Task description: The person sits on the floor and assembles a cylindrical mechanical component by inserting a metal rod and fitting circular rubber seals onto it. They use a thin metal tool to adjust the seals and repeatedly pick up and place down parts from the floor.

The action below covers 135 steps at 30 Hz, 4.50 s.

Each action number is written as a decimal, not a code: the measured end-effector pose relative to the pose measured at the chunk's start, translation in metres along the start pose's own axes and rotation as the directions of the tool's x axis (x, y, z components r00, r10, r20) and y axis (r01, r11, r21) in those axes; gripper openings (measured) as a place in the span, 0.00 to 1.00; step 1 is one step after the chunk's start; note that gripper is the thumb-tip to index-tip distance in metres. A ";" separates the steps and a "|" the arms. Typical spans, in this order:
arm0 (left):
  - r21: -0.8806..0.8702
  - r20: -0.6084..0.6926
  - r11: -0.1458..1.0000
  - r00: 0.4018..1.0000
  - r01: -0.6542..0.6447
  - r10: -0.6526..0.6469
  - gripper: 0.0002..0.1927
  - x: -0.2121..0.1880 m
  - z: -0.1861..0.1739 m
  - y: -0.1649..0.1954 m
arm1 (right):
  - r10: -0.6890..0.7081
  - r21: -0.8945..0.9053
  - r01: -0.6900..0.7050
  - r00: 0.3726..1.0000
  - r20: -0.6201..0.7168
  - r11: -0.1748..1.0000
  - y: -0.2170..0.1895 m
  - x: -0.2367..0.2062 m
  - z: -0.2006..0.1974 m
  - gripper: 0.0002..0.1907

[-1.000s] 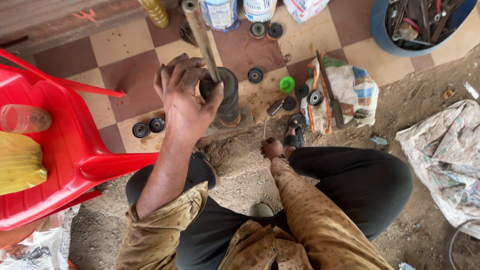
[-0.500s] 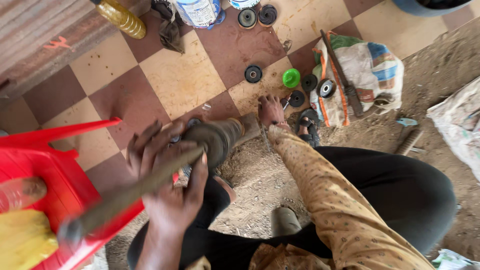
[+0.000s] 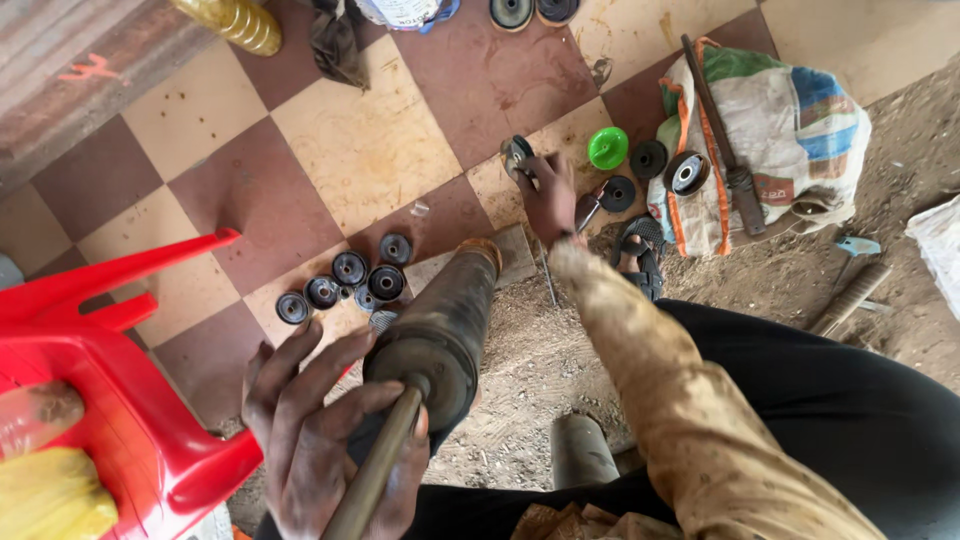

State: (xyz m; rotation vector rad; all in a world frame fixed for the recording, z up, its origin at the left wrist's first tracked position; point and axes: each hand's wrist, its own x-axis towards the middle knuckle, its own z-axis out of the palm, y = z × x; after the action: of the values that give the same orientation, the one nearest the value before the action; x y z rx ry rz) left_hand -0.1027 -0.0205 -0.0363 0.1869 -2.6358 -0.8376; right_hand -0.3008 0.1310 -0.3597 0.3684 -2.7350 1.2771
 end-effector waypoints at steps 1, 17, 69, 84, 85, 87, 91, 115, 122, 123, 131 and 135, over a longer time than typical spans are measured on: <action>-0.009 -0.013 1.000 1.000 -0.007 0.006 0.13 -0.003 -0.002 0.001 | 0.039 0.113 -0.032 0.997 -0.059 0.993 -0.014 -0.020 -0.007 0.09; -0.063 -0.133 0.991 0.985 -0.121 0.112 0.13 -0.044 -0.046 0.023 | 0.297 0.639 -0.492 0.870 0.394 0.591 -0.033 -0.160 -0.047 0.15; -0.056 -0.139 0.997 0.989 -0.054 0.045 0.17 -0.065 -0.037 0.010 | 0.012 -0.096 0.001 0.991 0.132 0.995 -0.049 -0.192 -0.084 0.15; -0.053 -0.178 0.995 0.982 -0.079 0.069 0.14 -0.058 -0.050 0.028 | 0.034 -0.265 0.038 0.965 0.260 0.963 -0.066 -0.197 -0.096 0.11; -0.050 -0.194 0.993 0.976 -0.107 0.095 0.14 -0.059 -0.050 0.027 | -0.024 -0.256 0.069 0.985 0.173 0.964 -0.068 -0.198 -0.098 0.15; -0.054 -0.194 0.992 0.976 -0.112 0.099 0.13 -0.062 -0.049 0.022 | -0.106 -0.252 0.111 0.994 0.034 0.961 -0.071 -0.195 -0.102 0.21; -0.138 -0.187 0.984 0.979 -0.111 0.084 0.12 -0.071 -0.047 0.015 | 0.046 0.025 -0.044 0.997 -0.068 0.999 -0.078 -0.176 -0.110 0.22; -0.195 -0.286 0.978 0.958 -0.079 0.021 0.11 -0.089 -0.083 0.029 | -0.476 0.971 -0.096 0.858 0.193 0.220 -0.389 -0.140 -0.338 0.40; -0.194 -0.280 0.979 0.960 -0.060 0.004 0.12 -0.093 -0.092 0.035 | -0.442 0.894 -0.178 0.818 0.367 0.412 -0.444 -0.136 -0.345 0.34; -0.197 -0.281 0.979 0.960 -0.057 -0.001 0.12 -0.094 -0.093 0.035 | -0.439 0.901 -0.181 0.824 0.358 0.395 -0.446 -0.138 -0.345 0.34; -0.185 -0.240 0.982 0.971 -0.026 -0.019 0.12 -0.094 -0.095 0.032 | -0.431 0.915 -0.210 0.830 0.354 0.345 -0.443 -0.137 -0.346 0.34; -0.180 -0.260 0.983 0.966 -0.039 -0.009 0.12 -0.094 -0.094 0.033 | -0.398 0.881 -0.249 0.819 0.414 0.403 -0.437 -0.130 -0.342 0.32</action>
State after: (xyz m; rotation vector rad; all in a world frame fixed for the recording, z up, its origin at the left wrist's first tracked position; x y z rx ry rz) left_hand 0.0200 -0.0214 0.0259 0.2121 -2.3003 -0.9739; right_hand -0.0653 0.1455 0.1589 1.1120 -1.8603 2.9936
